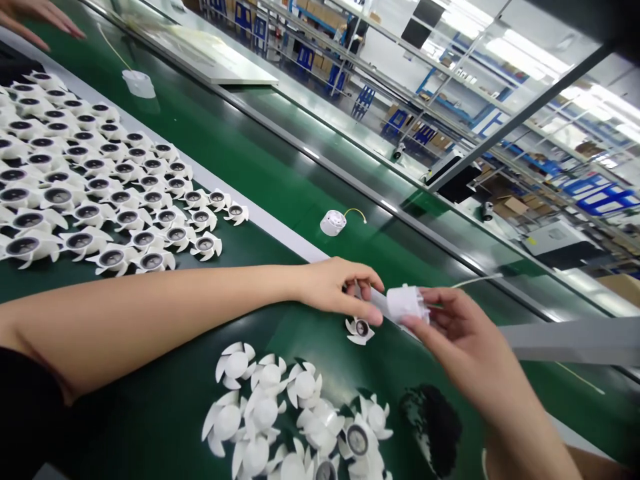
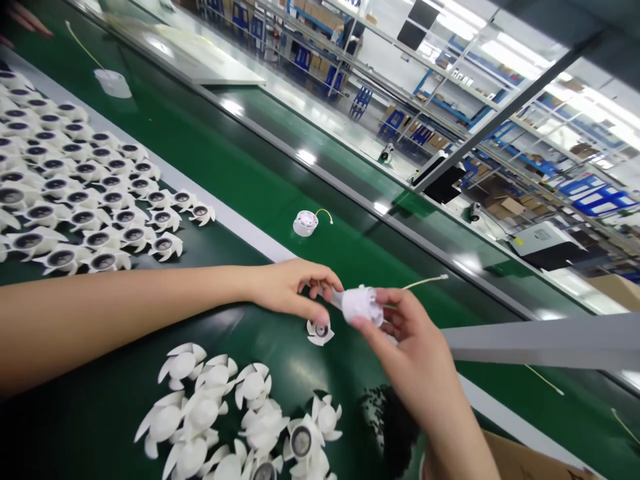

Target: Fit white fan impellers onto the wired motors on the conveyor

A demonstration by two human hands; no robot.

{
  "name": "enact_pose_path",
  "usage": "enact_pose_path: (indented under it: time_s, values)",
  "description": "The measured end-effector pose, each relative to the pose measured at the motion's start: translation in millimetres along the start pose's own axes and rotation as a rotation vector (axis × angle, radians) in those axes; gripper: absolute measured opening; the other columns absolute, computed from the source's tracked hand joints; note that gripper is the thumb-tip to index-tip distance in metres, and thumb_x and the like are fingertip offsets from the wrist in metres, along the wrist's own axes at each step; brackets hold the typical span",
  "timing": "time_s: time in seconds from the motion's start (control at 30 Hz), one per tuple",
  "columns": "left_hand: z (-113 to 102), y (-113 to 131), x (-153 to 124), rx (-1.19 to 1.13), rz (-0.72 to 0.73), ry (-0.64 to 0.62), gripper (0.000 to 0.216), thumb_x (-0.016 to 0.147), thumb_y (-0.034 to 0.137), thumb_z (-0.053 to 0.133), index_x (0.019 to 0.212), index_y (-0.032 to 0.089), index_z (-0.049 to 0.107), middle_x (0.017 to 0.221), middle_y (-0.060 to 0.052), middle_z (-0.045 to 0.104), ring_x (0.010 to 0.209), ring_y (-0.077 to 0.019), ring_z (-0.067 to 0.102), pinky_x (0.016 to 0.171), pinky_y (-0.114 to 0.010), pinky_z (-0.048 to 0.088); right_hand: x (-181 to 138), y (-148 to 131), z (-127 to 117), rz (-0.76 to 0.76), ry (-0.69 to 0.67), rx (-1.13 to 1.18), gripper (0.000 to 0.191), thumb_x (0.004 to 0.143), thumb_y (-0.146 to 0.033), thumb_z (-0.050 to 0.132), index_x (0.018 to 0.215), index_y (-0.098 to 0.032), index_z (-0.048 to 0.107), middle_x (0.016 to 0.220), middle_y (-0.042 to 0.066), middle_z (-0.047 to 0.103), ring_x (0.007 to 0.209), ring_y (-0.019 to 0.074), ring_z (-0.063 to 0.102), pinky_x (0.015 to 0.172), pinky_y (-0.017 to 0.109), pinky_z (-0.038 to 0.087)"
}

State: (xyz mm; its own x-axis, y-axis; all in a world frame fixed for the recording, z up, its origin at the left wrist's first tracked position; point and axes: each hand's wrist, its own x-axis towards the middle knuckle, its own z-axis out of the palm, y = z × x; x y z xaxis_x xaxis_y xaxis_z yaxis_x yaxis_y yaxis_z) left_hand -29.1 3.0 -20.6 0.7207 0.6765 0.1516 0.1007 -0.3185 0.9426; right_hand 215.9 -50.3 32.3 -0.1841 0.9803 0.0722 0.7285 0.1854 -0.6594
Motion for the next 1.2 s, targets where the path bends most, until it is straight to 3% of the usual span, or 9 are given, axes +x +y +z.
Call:
enact_pose_path:
  time_s: [0.13, 0.23, 0.33, 0.4, 0.53, 0.67, 0.9, 1.03, 1.2]
  values:
    - [2, -1, 3, -0.196, -0.046, 0.075, 0.039, 0.085, 0.048, 0.069, 0.102, 0.014, 0.067, 0.085, -0.003, 0.066, 0.076, -0.0111, 0.058, 0.069, -0.024, 0.046, -21, -21, 4, -0.25, -0.076, -0.163, 0.012, 0.088, -0.035, 0.066, 0.084, -0.024, 0.062, 0.111, 0.006, 0.065, 0.101, 0.022, 0.064, 0.078, 0.029, 0.053]
    - [5, -2, 2, -0.166, -0.044, 0.052, 0.04, 0.082, 0.049, 0.072, 0.102, 0.015, 0.068, 0.079, -0.001, 0.064, 0.07, -0.0102, 0.057, 0.063, -0.022, 0.044, -20, -28, 9, -0.335, -0.122, -0.242, 0.013, 0.091, -0.025, 0.059, 0.078, -0.024, 0.062, 0.102, 0.005, 0.064, 0.09, 0.0192, 0.065, 0.072, 0.028, 0.052]
    - [5, -1, 1, -0.073, -0.047, -0.008, 0.039, 0.081, 0.05, 0.073, 0.099, 0.016, 0.069, 0.078, -0.001, 0.065, 0.068, -0.0109, 0.057, 0.06, -0.022, 0.043, -19, -29, 14, -0.335, -0.134, -0.253, 0.01, 0.091, -0.025, 0.058, 0.082, -0.024, 0.062, 0.102, 0.005, 0.064, 0.085, 0.0185, 0.064, 0.065, 0.028, 0.051]
    - [5, 1, 0, -0.003, -0.002, -0.019, 0.037, 0.086, 0.051, 0.066, 0.095, 0.015, 0.07, 0.082, -0.003, 0.066, 0.072, -0.0119, 0.059, 0.062, -0.023, 0.044, -21, -28, 21, -0.319, -0.119, -0.215, 0.007, 0.09, -0.029, 0.063, 0.088, -0.024, 0.061, 0.107, 0.007, 0.064, 0.094, 0.0217, 0.064, 0.071, 0.03, 0.054]
    - [4, 3, 0, 0.081, 0.043, 0.027, 0.037, 0.097, 0.05, 0.05, 0.102, 0.017, 0.066, 0.086, -0.002, 0.068, 0.079, -0.013, 0.061, 0.07, -0.024, 0.045, -27, -30, 47, -0.284, -0.141, -0.154, 0.029, 0.084, -0.034, 0.073, 0.107, -0.024, 0.058, 0.124, 0.011, 0.059, 0.114, 0.0284, 0.059, 0.089, 0.04, 0.053]
    - [4, 1, 1, 0.061, -0.015, 0.056, 0.041, 0.094, 0.054, 0.052, 0.115, 0.019, 0.058, 0.08, 0.001, 0.065, 0.074, -0.0127, 0.059, 0.067, -0.024, 0.044, -30, -31, 63, -0.273, -0.155, -0.104, 0.017, 0.091, -0.026, 0.062, 0.108, -0.023, 0.058, 0.117, 0.01, 0.062, 0.101, 0.0233, 0.064, 0.083, 0.037, 0.054]
    - [-3, -3, 1, -0.138, 0.031, 0.001, 0.056, 0.082, 0.06, 0.067, 0.115, 0.017, 0.055, 0.075, 0.004, 0.052, 0.064, -0.0093, 0.046, 0.059, -0.023, 0.037, -26, -26, 23, -0.239, 0.018, -0.109, 0.024, 0.077, -0.041, 0.079, 0.081, -0.026, 0.061, 0.105, 0.004, 0.07, 0.102, 0.0274, 0.066, 0.079, 0.036, 0.053]
    - [-5, -2, 1, -0.12, 0.018, -0.016, 0.049, 0.088, 0.06, 0.059, 0.108, 0.016, 0.059, 0.075, 0.002, 0.053, 0.065, -0.0096, 0.045, 0.059, -0.024, 0.036, -28, -23, 6, -0.264, -0.133, -0.165, 0.019, 0.077, -0.036, 0.079, 0.077, -0.027, 0.062, 0.095, 0.002, 0.071, 0.104, 0.0267, 0.066, 0.08, 0.034, 0.052]
    - [-3, -1, 0, -0.021, -0.011, -0.036, 0.051, 0.083, 0.062, 0.064, 0.107, 0.017, 0.061, 0.07, 0.004, 0.05, 0.062, -0.0094, 0.045, 0.057, -0.023, 0.037, -31, -21, 8, -0.255, -0.313, -0.207, 0.018, 0.073, -0.024, 0.08, 0.078, -0.025, 0.062, 0.108, 0.002, 0.066, 0.102, 0.0236, 0.064, 0.082, 0.032, 0.051]
